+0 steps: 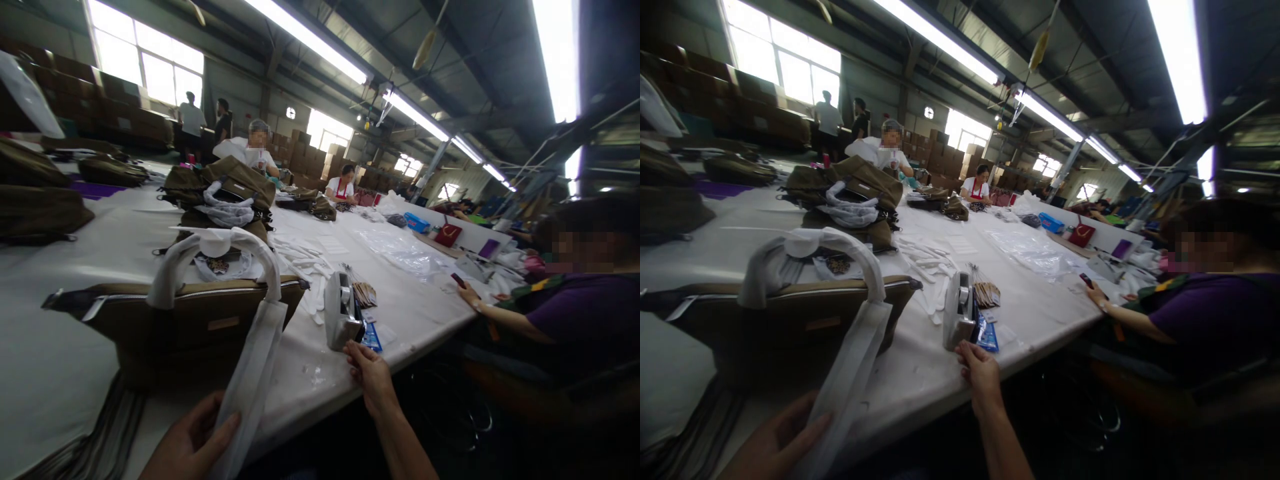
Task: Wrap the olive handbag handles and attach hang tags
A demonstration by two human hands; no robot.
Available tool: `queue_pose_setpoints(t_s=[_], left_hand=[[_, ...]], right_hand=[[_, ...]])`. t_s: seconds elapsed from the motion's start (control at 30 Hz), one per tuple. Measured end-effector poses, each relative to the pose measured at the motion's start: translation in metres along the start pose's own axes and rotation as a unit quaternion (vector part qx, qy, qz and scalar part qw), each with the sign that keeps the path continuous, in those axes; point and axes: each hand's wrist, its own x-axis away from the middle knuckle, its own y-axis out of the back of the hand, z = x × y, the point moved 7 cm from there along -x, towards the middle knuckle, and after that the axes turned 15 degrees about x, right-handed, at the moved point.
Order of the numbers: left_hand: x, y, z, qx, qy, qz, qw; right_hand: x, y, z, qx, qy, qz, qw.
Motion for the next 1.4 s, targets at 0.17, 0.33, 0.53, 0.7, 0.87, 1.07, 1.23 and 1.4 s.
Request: queue_pose_setpoints(t_s=[0.17, 0.33, 0.53, 0.7, 0.87, 1.07, 1.23, 1.4], left_hand=[[-0.001, 0.002, -0.006, -0.024, -0.046, -0.009, 0.999], [-0.001, 0.001, -0.012, -0.046, -0.082, 0.000, 0.996], [0.008, 0.001, -0.022, -0.122, -0.097, 0.012, 0.988], [0.017, 0.004, -0.025, -0.095, -0.115, -0.052, 0.987], [0.016, -0.002, -0.023, -0.023, -0.091, -0.028, 0.995], [0.010, -0.013, -0.007, 0.154, 0.019, 0.022, 0.988], [0.010, -0.007, -0.009, 0.155, 0.010, -0.025, 0.988], [0.012, -0.021, -0.004, 0.150, 0.000, -0.014, 0.989]], right_hand=[[0.061, -0.034, 0.017, 0.039, 0.098, 0.131, 0.986], [0.138, -0.105, 0.027, 0.062, 0.130, 0.351, 0.925], [0.138, -0.143, 0.036, 0.209, 0.225, 0.276, 0.911], [0.135, -0.138, 0.049, 0.373, 0.318, 0.191, 0.850], [0.118, -0.125, 0.042, 0.378, 0.285, 0.144, 0.869], [0.106, -0.149, -0.020, 0.091, 0.055, 0.428, 0.898], [0.099, -0.109, -0.007, 0.065, 0.099, 0.246, 0.962], [0.140, -0.125, 0.023, 0.038, 0.167, 0.326, 0.930]])
